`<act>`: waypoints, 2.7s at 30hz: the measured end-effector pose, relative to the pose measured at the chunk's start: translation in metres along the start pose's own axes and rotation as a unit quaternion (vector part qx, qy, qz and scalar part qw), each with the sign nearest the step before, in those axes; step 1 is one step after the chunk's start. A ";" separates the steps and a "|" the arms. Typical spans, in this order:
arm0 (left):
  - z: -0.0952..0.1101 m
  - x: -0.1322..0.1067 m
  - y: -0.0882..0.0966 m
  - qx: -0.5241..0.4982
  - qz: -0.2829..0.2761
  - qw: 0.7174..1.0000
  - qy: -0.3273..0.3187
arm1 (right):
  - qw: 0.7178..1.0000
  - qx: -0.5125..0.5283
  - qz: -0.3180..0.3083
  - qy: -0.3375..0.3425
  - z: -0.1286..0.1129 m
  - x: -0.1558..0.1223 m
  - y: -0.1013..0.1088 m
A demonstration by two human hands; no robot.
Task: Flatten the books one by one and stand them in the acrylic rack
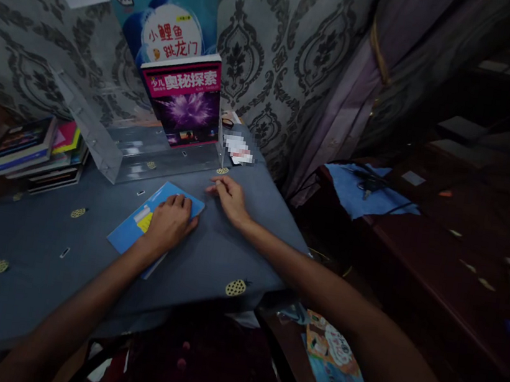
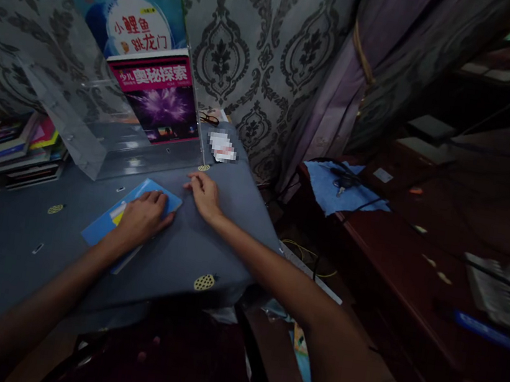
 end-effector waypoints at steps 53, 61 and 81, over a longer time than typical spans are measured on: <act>-0.001 -0.003 0.002 -0.052 -0.029 0.998 -0.008 | 0.924 -0.290 -0.194 0.156 -0.032 -0.036 -0.038; -0.052 -0.089 -0.021 -0.184 0.001 0.963 -0.198 | 0.894 -0.357 -0.218 0.163 -0.027 -0.050 -0.039; -0.018 -0.072 -0.035 -0.134 0.173 0.973 -0.072 | 0.862 -0.432 -0.237 0.122 -0.007 0.033 -0.083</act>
Point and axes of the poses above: each hand's wrist, its own x-axis towards the middle knuckle, its own y-axis out of the back of the hand, z = x × y, the point moved 9 cm from there along x, towards the middle knuckle, and after that the axes turned 15 degrees about x, right-handed, at the moved point
